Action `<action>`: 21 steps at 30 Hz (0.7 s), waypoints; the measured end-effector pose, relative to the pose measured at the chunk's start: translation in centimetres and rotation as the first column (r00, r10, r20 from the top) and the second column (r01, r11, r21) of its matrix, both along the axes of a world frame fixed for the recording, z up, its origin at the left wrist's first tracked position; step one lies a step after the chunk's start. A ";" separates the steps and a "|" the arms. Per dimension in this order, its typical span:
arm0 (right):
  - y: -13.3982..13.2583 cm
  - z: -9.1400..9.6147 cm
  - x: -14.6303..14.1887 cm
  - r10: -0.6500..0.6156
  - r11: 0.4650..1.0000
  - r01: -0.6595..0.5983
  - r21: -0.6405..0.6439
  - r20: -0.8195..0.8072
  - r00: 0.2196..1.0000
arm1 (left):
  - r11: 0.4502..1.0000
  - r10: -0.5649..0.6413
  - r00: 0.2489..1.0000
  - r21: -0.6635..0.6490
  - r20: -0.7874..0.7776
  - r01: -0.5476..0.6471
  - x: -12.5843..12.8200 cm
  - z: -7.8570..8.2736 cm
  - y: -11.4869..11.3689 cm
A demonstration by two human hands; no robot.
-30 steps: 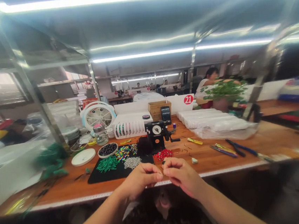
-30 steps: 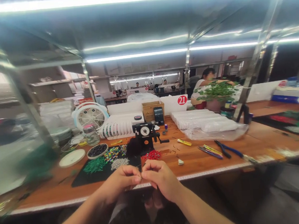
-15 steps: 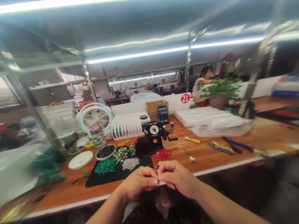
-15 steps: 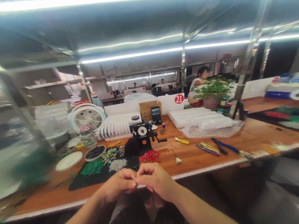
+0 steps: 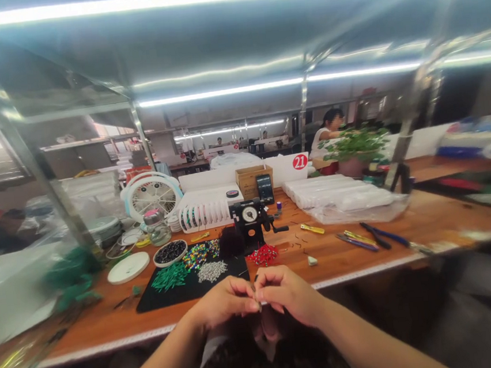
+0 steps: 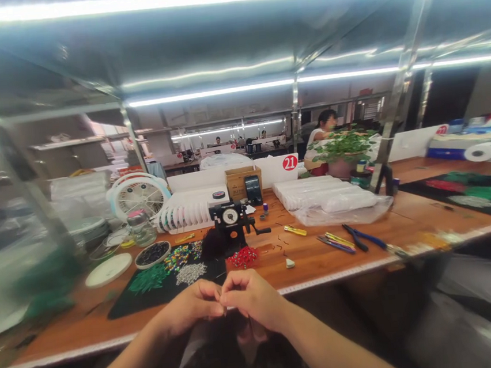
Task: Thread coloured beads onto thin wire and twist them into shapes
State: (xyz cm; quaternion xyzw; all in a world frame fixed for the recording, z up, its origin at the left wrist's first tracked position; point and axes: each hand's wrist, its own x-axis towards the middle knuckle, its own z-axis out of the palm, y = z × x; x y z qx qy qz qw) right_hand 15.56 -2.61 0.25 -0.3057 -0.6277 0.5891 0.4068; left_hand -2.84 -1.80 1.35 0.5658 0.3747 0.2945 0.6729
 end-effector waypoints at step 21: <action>-1.2 0.0 -0.2 -0.031 0.999 0.026 0.032 0.157 0.987 | 0.997 -0.078 0.994 -0.010 -0.077 0.077 0.6 1.2 -1.5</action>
